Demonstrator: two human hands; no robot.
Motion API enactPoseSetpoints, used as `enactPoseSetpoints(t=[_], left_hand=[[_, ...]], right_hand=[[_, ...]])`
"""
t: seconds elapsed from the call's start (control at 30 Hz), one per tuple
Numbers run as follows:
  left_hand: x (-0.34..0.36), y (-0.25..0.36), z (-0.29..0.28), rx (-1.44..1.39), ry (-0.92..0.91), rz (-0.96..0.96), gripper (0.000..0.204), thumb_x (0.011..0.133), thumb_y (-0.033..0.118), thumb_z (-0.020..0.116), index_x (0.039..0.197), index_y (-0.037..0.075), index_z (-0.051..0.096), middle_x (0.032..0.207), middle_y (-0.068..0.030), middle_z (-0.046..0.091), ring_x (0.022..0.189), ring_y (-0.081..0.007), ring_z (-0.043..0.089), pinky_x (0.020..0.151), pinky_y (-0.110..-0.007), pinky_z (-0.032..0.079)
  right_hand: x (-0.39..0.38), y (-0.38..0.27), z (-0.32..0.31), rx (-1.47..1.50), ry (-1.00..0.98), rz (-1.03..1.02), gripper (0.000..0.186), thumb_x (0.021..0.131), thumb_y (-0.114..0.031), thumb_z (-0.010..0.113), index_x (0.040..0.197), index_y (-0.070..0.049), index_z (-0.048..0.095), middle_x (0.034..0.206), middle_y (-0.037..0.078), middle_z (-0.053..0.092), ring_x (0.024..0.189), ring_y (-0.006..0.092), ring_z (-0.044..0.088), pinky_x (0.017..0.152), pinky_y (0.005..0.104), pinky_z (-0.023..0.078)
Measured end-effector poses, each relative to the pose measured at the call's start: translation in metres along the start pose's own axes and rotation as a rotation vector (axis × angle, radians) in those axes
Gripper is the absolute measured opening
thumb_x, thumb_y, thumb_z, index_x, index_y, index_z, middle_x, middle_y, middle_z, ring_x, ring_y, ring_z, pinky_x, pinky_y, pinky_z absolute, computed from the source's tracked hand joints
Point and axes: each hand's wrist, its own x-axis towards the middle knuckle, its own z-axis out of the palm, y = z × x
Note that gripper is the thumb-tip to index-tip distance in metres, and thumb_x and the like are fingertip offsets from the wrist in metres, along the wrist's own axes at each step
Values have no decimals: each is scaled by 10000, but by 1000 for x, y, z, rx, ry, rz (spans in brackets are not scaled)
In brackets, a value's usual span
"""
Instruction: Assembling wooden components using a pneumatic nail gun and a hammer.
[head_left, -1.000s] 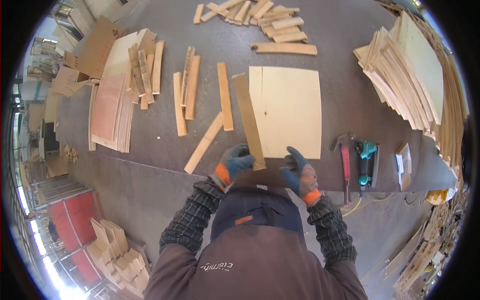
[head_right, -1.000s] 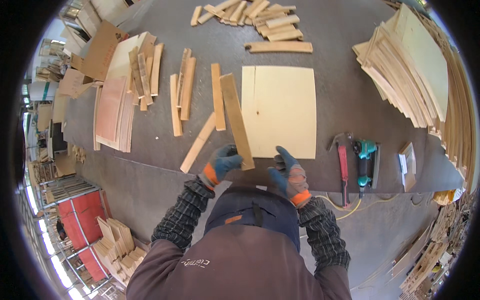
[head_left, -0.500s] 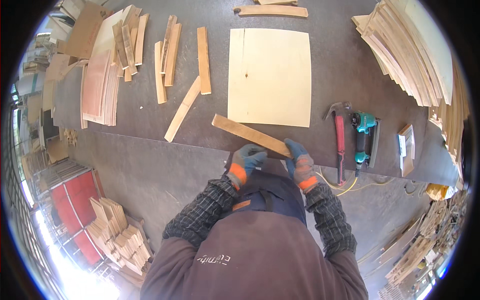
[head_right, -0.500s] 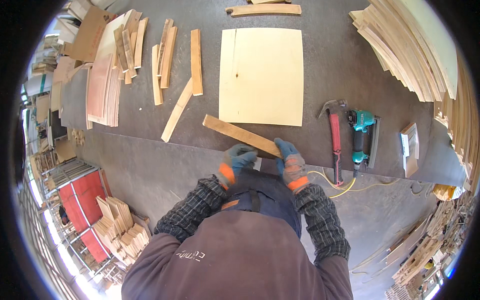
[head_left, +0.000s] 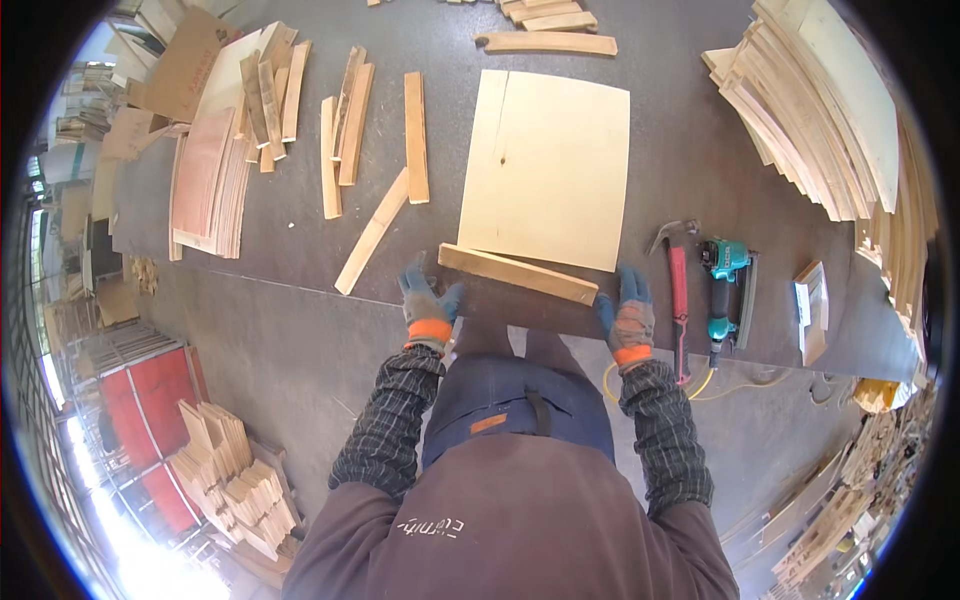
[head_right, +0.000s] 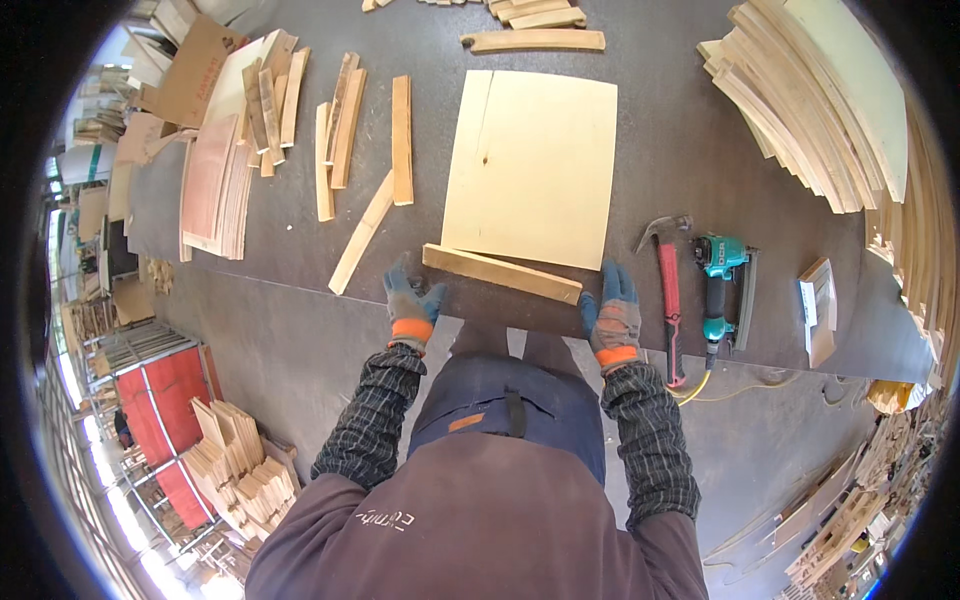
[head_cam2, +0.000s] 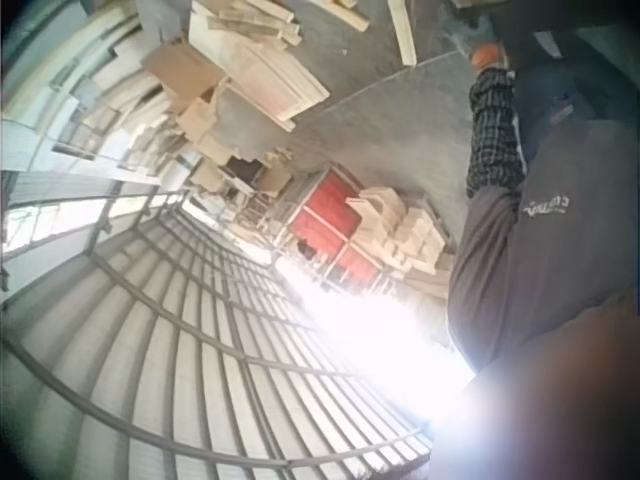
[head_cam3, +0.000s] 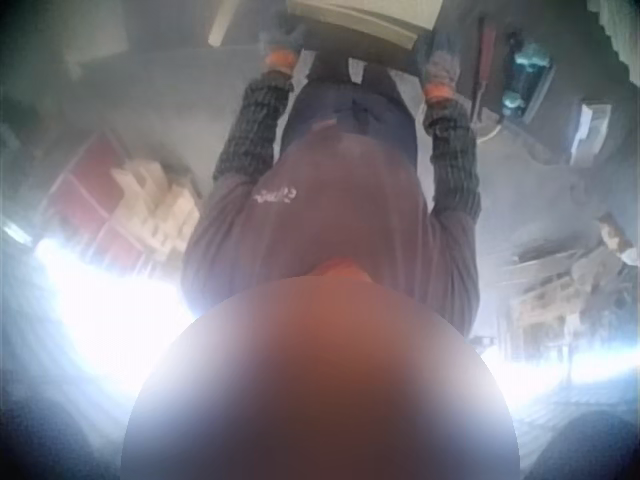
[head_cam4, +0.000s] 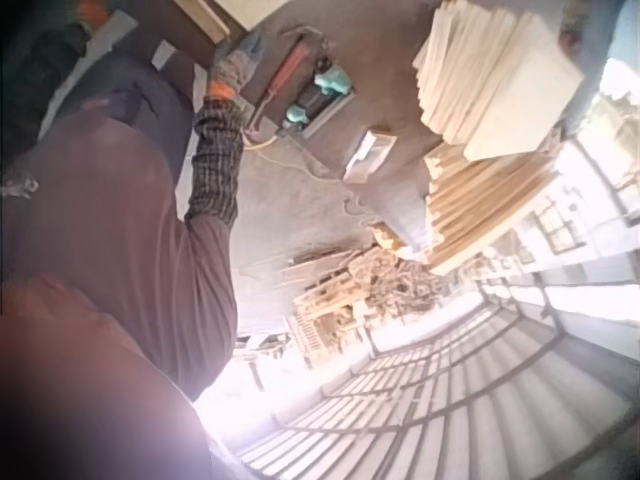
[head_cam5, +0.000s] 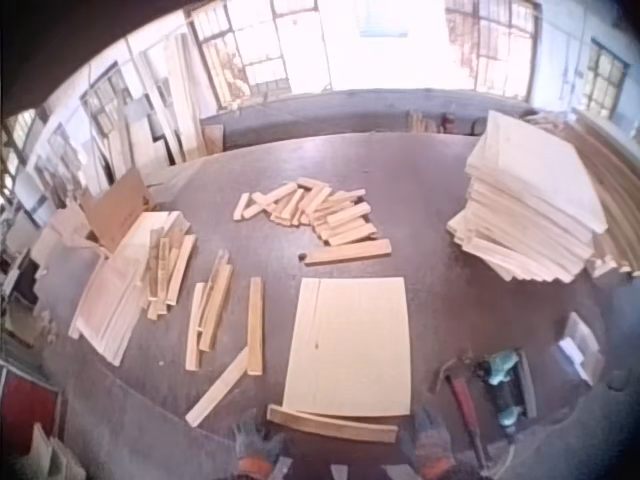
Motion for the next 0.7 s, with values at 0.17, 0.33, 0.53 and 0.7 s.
enactPoseSetpoints(t=[0.17, 0.33, 0.53, 0.7], left_hand=[[15, -33, 11, 113, -138, 183, 792, 805, 165, 863, 1511, 107, 510, 1313, -201, 598, 1086, -385, 659, 920, -458, 575], [3, -6, 17, 258, -135, 211, 728, 839, 216, 842, 1479, 41, 544, 1289, -230, 629, 1084, -406, 687, 947, -467, 575], [27, 16, 7, 324, -251, 119, 779, 805, 263, 859, 1508, 137, 548, 1338, -232, 605, 1160, -450, 660, 966, -505, 570], [38, 18, 14, 246, -284, 85, 772, 752, 257, 903, 1455, 130, 610, 1319, -198, 604, 1139, -407, 674, 969, -472, 576]], right_hand=[[14, -2, 7, 103, -129, 208, 699, 902, -239, 764, 1517, -38, 501, 1434, 266, 588, 1338, 469, 553, 1136, 518, 468], [16, 0, 8, 217, -67, 190, 709, 879, -270, 781, 1497, -41, 520, 1440, 254, 591, 1327, 458, 566, 1132, 507, 471], [24, -16, 7, 126, -39, 172, 726, 857, -262, 795, 1497, -49, 528, 1434, 239, 599, 1318, 446, 573, 1124, 493, 476], [34, -19, 13, 139, -10, 224, 731, 853, -256, 799, 1502, -50, 533, 1440, 234, 602, 1330, 436, 571, 1132, 482, 470]])
